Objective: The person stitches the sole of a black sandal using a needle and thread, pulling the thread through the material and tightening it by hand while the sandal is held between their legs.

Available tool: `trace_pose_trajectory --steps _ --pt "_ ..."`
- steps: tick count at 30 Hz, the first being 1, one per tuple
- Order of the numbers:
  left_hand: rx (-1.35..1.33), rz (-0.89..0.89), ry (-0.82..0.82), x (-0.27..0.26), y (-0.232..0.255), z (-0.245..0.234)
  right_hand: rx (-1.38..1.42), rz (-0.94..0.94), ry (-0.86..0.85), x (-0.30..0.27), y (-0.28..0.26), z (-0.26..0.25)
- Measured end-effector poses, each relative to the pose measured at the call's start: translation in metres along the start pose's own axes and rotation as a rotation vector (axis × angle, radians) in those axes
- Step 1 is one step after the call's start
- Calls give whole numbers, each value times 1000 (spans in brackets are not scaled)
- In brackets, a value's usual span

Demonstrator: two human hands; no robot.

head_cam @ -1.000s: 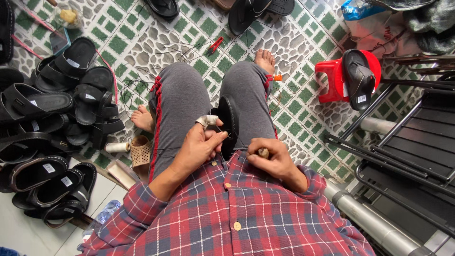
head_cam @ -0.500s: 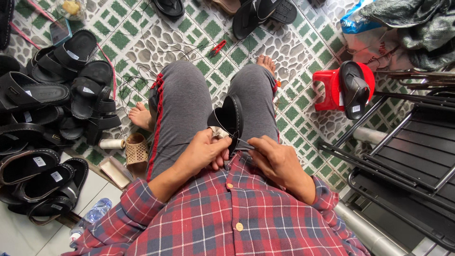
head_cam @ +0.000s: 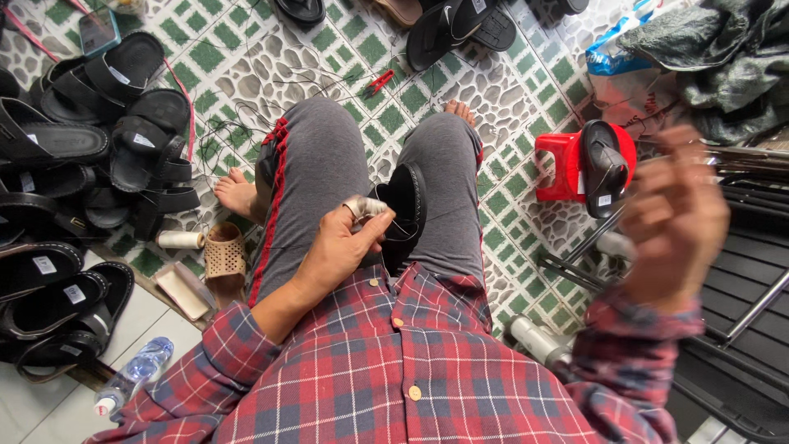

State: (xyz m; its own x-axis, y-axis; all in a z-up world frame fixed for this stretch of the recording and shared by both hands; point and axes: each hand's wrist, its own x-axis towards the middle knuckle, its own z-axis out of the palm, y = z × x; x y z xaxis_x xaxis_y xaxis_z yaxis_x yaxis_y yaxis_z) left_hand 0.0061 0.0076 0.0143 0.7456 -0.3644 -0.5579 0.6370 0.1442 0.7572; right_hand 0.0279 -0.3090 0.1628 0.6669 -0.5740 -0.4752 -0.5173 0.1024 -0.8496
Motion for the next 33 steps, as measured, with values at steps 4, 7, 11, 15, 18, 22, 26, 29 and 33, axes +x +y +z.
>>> trace_pose_trajectory --steps 4,7,11,15,18,22,26,29,33 --pt "482 423 29 10 4 -1 499 -242 100 99 53 -131" --pt "600 514 -7 22 -13 -4 39 -520 202 31 46 -32" --pt "850 717 11 20 -14 -4 -411 -671 -434 -11 138 42" --pt "1121 733 -22 14 -17 -1 -570 -797 -517 -33 166 79" --pt "1145 729 -39 25 -20 -4 -750 -756 -315 -28 177 82" --pt "551 521 -255 41 -26 -9 -757 -688 -340 -30 168 83" --pt "-322 163 -264 36 3 -6 -640 -518 -434 -24 171 76" --pt "-687 232 -323 51 43 -9 -550 -361 -530 -27 155 80" --pt "-730 161 -358 108 51 8 -424 -231 -576 -38 144 93"
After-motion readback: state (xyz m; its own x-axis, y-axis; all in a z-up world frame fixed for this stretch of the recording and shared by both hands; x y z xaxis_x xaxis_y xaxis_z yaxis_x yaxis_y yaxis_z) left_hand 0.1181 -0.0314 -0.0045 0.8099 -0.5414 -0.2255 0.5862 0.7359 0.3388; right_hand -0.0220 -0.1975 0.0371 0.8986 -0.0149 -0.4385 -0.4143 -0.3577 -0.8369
